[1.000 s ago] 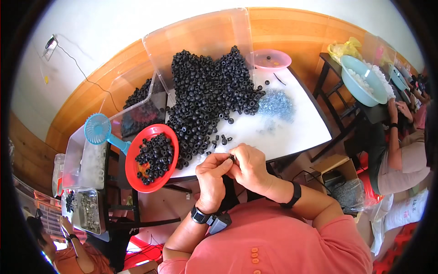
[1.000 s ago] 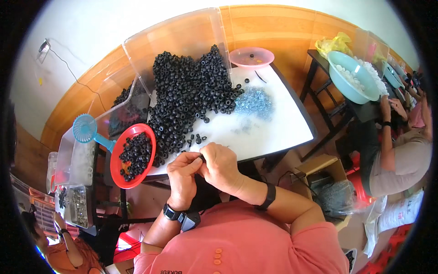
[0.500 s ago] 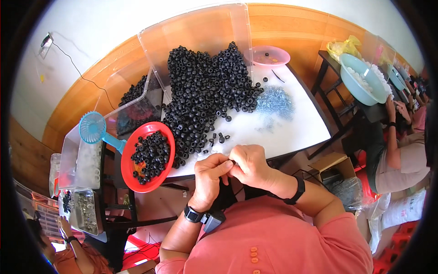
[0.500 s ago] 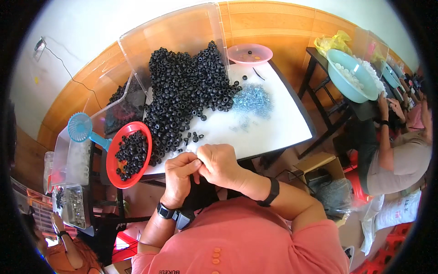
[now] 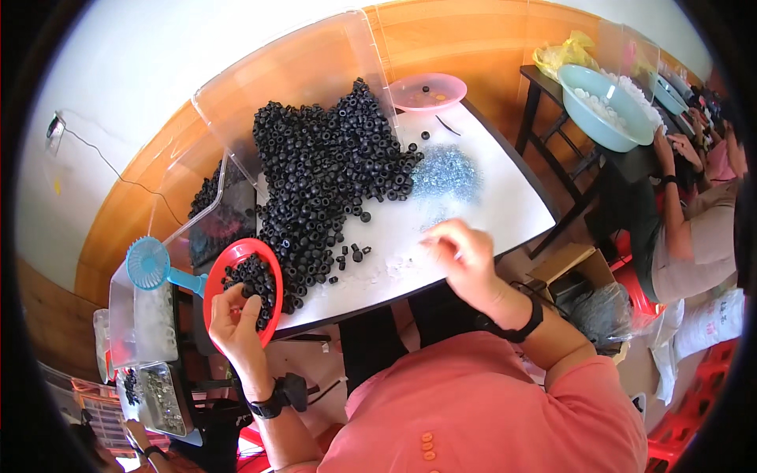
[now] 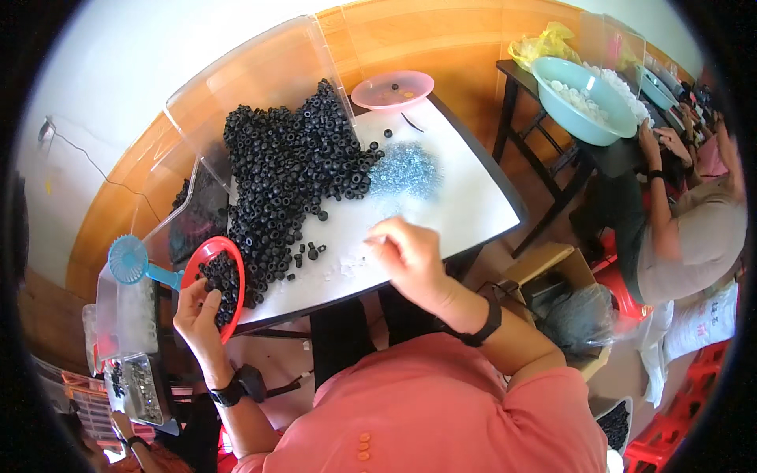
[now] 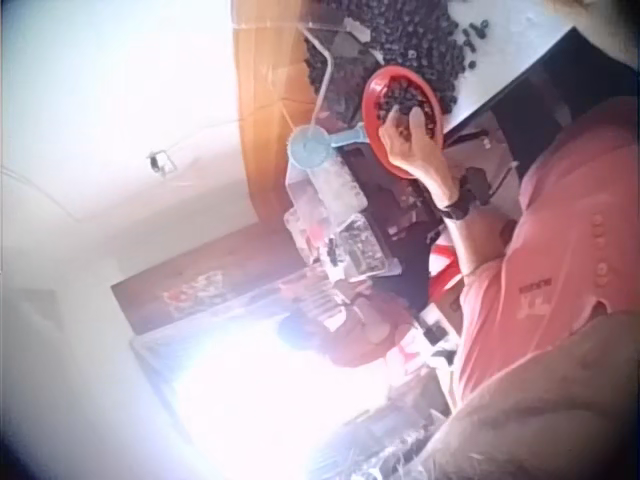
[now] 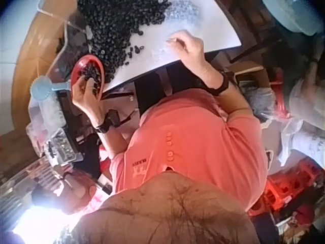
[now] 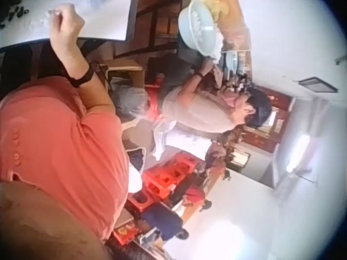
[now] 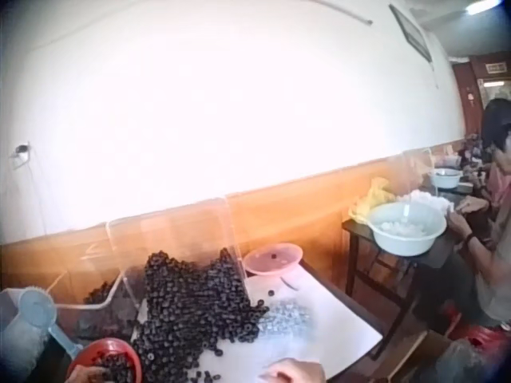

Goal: Assembling small black plastic grommets with clear inserts by hand.

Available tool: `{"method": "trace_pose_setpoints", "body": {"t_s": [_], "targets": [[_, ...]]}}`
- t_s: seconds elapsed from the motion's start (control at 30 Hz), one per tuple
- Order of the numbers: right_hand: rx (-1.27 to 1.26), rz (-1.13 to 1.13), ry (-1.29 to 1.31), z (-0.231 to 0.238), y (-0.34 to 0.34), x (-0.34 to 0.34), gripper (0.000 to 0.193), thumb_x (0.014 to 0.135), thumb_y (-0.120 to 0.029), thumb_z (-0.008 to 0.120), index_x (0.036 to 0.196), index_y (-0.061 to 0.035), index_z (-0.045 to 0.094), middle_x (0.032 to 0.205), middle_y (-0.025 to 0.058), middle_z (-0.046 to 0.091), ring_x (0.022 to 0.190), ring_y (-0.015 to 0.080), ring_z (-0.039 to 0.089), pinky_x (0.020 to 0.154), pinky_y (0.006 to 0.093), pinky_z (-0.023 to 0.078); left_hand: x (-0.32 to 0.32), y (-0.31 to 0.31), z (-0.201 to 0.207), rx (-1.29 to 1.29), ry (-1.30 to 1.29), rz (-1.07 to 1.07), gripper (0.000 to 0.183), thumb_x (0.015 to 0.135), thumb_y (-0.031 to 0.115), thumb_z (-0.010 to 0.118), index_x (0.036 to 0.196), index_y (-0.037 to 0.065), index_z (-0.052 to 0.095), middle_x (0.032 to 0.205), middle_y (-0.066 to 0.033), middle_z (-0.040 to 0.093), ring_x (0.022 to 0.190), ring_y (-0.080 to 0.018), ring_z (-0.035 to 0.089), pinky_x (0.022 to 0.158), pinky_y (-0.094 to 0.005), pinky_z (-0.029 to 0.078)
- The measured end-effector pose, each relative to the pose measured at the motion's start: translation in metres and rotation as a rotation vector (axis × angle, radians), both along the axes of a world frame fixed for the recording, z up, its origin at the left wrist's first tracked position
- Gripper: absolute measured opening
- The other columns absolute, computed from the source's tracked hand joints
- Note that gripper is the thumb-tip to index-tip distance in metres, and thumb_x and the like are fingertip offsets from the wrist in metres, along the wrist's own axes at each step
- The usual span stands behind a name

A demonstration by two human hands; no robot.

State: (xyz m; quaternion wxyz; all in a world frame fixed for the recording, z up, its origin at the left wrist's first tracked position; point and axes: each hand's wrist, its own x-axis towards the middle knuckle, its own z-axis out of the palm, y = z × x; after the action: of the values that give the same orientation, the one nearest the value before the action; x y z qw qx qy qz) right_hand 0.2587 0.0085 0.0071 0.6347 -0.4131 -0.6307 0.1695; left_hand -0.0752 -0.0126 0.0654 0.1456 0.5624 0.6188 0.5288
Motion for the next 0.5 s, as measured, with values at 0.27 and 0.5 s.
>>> {"method": "trace_pose_setpoints", "body": {"t_s": [0.27,0.5], "targets": [[-0.034,-0.015,0.223,-0.018,0.014,0.019,0.012,0.089,-0.001,0.072,0.088,-0.0012,0.059,0.066,-0.0007,0.056,0.057,0.0041,0.046,0.051,0.0220,0.037,0.135,0.025,-0.027,0.202,0.457,-0.512,0.025,0.076,-0.005,0.069,0.101,-0.001,0.069,0.100,-0.0144,0.066,0.098,-0.0309,0.058,0.087,-0.0383,0.047],[-0.057,-0.023,0.141,-0.019,0.011,0.021,0.013,0.086,0.000,0.072,0.087,-0.0008,0.059,0.066,0.0058,0.057,0.056,0.0097,0.051,0.052,0.0256,0.042,0.196,0.071,-0.048,0.303,0.678,-0.536,0.020,0.076,-0.003,0.065,0.096,0.000,0.065,0.087,-0.0141,0.058,0.085,-0.0341,0.056,0.072,-0.0434,0.049]]}}
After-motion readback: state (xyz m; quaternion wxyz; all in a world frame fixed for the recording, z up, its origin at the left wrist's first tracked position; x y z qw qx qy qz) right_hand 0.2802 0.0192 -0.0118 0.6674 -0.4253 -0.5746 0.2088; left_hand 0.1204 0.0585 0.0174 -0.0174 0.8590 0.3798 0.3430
